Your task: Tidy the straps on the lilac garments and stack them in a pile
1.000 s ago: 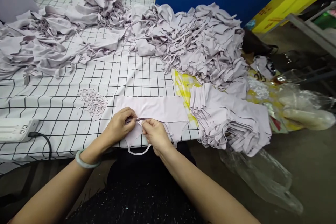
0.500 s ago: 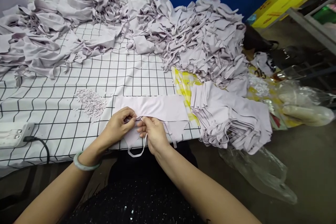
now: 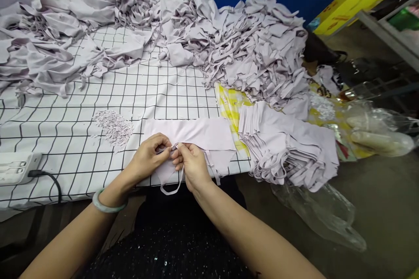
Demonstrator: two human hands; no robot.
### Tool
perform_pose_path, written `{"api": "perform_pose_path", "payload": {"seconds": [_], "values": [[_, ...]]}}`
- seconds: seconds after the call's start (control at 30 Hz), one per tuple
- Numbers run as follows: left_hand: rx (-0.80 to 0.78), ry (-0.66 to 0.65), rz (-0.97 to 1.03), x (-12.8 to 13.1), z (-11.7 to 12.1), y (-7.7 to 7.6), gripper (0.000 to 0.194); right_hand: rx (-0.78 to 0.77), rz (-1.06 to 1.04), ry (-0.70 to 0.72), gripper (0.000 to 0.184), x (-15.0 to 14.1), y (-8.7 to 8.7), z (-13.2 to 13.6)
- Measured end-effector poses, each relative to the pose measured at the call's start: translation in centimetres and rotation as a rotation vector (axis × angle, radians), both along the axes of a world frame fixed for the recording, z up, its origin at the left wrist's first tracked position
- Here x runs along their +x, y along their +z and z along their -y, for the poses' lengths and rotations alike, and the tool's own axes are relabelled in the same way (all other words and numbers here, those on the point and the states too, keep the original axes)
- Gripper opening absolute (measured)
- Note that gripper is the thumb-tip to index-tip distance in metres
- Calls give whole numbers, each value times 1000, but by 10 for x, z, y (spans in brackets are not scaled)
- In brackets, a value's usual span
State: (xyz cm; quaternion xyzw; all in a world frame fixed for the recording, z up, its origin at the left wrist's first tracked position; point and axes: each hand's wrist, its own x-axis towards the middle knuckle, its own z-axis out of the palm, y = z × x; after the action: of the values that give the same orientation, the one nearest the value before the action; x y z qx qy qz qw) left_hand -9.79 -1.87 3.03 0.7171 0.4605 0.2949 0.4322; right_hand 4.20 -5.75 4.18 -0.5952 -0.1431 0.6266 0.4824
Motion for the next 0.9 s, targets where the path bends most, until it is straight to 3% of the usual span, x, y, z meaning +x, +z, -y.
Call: {"api": "perform_pose_path", "payload": {"seconds": [0.3, 0.9], "values": [[-14, -22, -18, -2, -1, 2, 12, 11, -14, 71, 35, -1, 2, 2], [-23, 10, 5, 0, 0, 0, 12, 30, -26, 25, 37, -3, 4, 3]]}}
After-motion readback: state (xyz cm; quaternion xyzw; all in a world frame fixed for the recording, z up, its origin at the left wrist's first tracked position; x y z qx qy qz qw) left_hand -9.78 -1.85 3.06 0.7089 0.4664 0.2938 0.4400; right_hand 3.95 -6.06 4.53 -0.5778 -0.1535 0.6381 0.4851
